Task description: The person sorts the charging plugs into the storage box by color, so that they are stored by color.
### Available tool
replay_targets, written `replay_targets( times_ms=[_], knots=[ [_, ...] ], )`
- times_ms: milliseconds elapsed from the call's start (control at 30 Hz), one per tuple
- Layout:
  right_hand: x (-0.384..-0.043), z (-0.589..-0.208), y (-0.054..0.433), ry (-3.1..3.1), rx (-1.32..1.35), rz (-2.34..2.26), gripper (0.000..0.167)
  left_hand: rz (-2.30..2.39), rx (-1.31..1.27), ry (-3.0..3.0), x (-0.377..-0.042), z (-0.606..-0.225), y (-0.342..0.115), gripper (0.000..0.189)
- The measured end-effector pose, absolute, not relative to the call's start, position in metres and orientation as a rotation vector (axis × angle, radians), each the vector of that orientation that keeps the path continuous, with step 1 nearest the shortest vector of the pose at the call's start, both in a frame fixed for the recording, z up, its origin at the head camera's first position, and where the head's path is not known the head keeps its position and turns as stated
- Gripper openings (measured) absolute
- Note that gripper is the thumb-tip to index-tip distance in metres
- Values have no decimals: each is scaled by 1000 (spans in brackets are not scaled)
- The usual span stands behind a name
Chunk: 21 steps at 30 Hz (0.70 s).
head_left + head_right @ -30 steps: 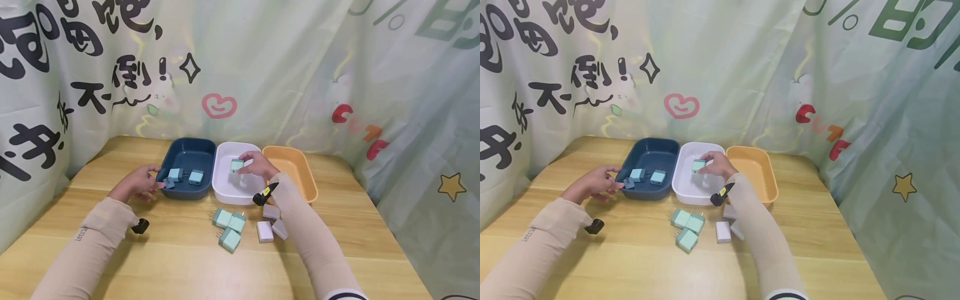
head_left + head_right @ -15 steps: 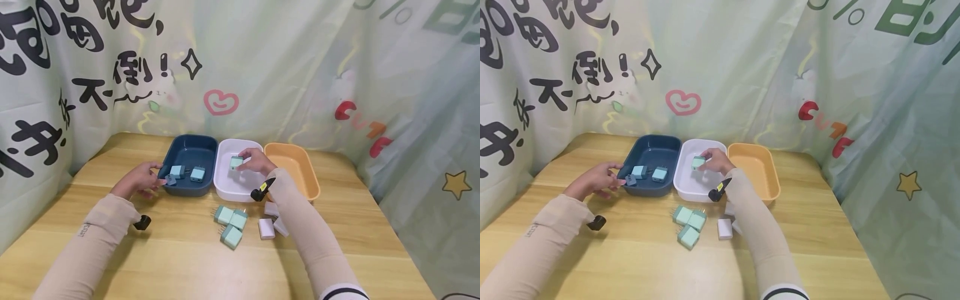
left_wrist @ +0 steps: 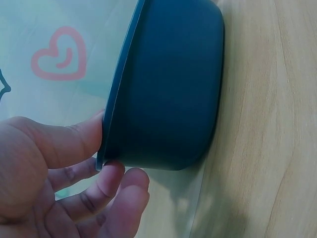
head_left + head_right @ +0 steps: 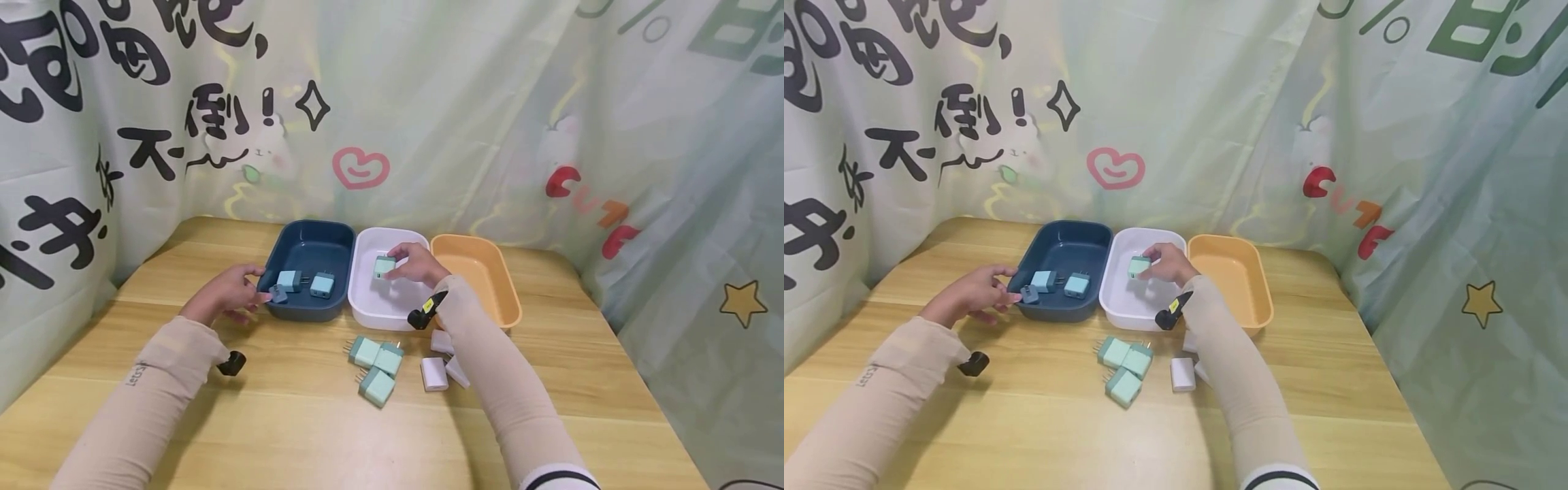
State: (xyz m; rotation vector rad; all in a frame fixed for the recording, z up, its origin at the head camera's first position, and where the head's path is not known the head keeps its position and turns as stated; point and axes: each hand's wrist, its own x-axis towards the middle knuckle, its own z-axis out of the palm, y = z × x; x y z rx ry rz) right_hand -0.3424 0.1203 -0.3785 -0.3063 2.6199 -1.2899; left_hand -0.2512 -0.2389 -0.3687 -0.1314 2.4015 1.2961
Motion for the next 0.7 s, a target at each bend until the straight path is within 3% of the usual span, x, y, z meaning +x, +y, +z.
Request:
replay_targets(
  times_ms=[400,700],
  knots=[
    [-338,-379,124,2631,-311,-1329,42,1301,-126,2396,-250,-370,-239,76],
    [-324,-370,127,2570,-318,-1394,29,1295,-112,2403,-250,-369,-240,77]
  ],
)
